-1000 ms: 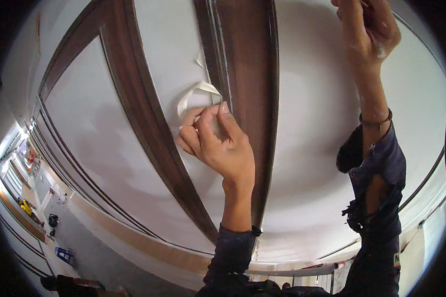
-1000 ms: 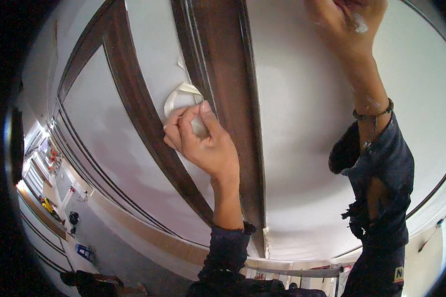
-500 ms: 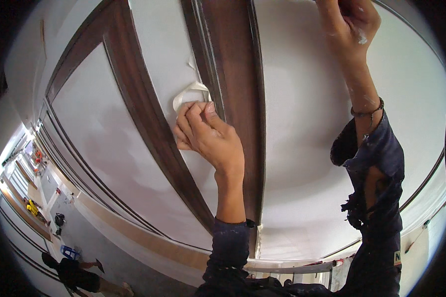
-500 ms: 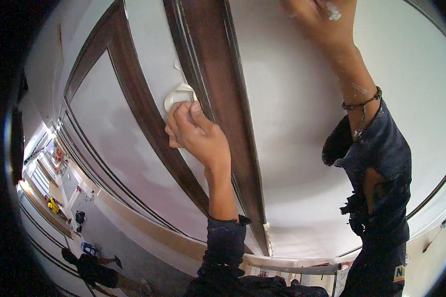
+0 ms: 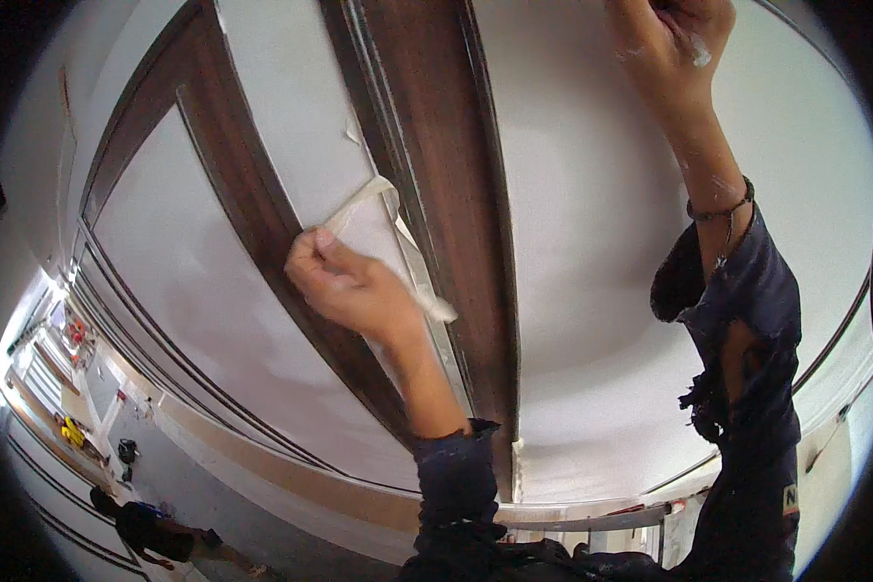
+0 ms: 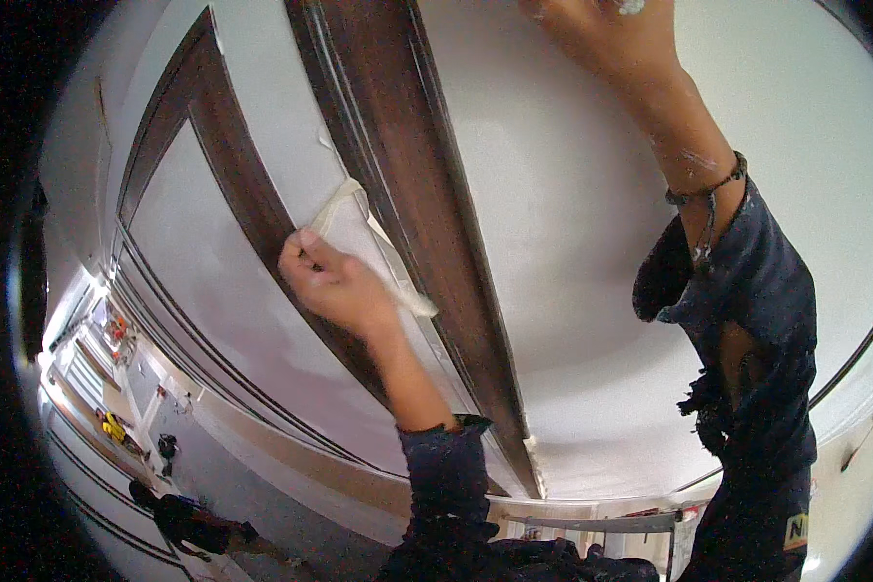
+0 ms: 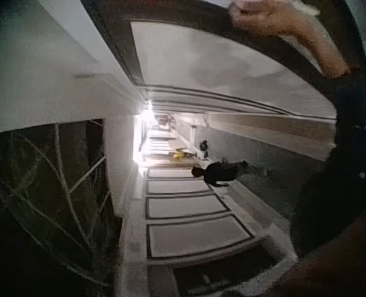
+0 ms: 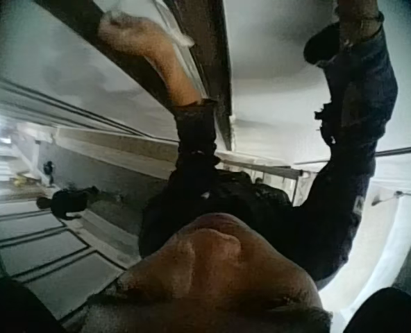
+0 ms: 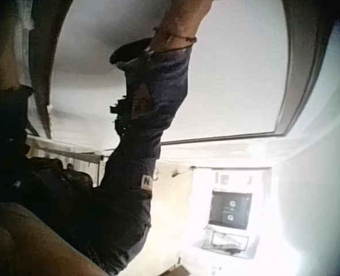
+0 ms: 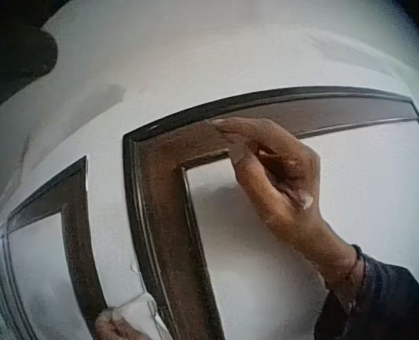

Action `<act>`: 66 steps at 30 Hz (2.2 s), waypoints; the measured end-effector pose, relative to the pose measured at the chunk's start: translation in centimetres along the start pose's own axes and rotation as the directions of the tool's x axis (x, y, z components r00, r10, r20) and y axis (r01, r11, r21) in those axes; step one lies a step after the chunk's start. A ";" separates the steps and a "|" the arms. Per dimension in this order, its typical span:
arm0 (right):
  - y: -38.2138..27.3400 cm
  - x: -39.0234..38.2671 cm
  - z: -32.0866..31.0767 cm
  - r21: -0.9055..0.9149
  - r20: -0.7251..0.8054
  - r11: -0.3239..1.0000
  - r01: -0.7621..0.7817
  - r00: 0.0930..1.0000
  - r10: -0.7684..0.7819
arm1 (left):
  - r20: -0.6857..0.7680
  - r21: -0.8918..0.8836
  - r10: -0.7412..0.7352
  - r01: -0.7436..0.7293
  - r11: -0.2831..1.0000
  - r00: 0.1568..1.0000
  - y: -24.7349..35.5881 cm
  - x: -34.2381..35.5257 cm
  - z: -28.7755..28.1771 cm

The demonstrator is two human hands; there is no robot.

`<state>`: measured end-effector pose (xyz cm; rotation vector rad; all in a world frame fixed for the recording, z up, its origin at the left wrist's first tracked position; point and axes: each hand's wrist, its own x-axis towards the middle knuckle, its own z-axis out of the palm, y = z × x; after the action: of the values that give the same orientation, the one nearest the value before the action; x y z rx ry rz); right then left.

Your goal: The person peels masking tape from a wall surface near wooden trim and then wipes the trim area with a white cloth.

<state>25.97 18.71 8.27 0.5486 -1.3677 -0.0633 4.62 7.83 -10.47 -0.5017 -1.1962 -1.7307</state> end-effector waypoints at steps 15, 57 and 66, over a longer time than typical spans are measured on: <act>0.9 0.7 -1.5 -0.095 -0.110 0.995 -0.026 0.994 0.016 | 0.252 -0.117 0.027 0.002 0.993 0.967 5.0 -4.0 -0.6; 3.2 1.3 -1.1 -0.100 -0.047 0.986 0.133 0.989 -0.139 | 0.105 0.007 0.065 -0.066 0.998 0.992 3.8 -3.5 1.7; 3.0 1.9 -1.7 -0.143 -0.070 0.980 0.139 0.986 -0.150 | 0.115 -0.009 0.077 -0.076 0.997 0.990 4.3 -3.5 1.8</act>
<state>27.15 21.28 11.03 0.5283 -1.2338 -0.2497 9.73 10.68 -10.13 -0.6498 -1.2378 -1.6581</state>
